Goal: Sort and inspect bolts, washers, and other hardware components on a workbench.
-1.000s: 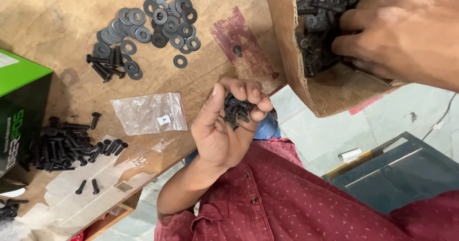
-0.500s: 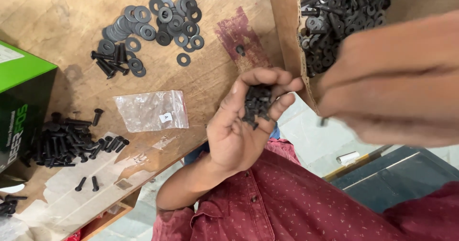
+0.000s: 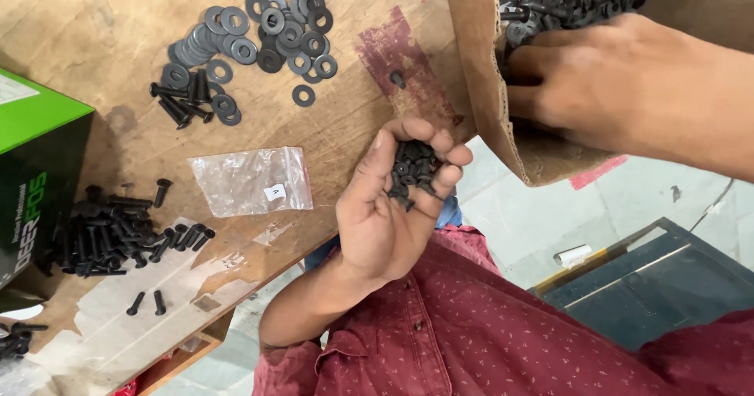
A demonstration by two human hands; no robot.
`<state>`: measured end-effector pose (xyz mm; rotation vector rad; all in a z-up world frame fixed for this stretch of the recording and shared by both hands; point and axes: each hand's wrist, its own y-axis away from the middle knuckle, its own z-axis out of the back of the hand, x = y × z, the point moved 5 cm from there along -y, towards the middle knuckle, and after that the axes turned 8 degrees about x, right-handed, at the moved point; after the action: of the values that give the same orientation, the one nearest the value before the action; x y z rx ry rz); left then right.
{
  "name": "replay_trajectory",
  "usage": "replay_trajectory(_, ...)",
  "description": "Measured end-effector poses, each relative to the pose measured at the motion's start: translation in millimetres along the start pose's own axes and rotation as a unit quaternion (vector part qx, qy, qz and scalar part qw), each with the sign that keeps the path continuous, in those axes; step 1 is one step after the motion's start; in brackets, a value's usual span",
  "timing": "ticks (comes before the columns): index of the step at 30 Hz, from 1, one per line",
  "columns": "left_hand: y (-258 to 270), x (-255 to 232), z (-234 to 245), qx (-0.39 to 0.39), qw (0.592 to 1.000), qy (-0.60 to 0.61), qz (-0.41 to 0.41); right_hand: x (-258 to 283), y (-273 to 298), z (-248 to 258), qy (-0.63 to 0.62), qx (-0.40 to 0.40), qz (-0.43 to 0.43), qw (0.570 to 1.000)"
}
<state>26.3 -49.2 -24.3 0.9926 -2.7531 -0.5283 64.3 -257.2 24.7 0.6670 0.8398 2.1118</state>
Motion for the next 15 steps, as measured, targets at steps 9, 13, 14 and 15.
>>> replay_trajectory(9,0.0,-3.7,2.1,-0.009,1.0,-0.001,-0.003,-6.5,-8.3,-2.7,0.034,-0.038,-0.01,0.999)
replay_trajectory(13,2.1,-3.3,2.8,-0.019,1.0,-0.005,-0.001,-3.7,-6.4,3.6,0.053,-0.096,0.013,0.994)
replay_trajectory(14,2.6,-2.8,3.0,-0.017,1.0,-0.006,0.0,-3.2,-6.4,4.4,0.054,-0.097,0.011,0.994)
replay_trajectory(15,2.6,-2.1,3.1,-0.016,1.0,-0.005,-0.003,-2.1,-5.9,4.8,0.066,-0.094,0.017,0.993)
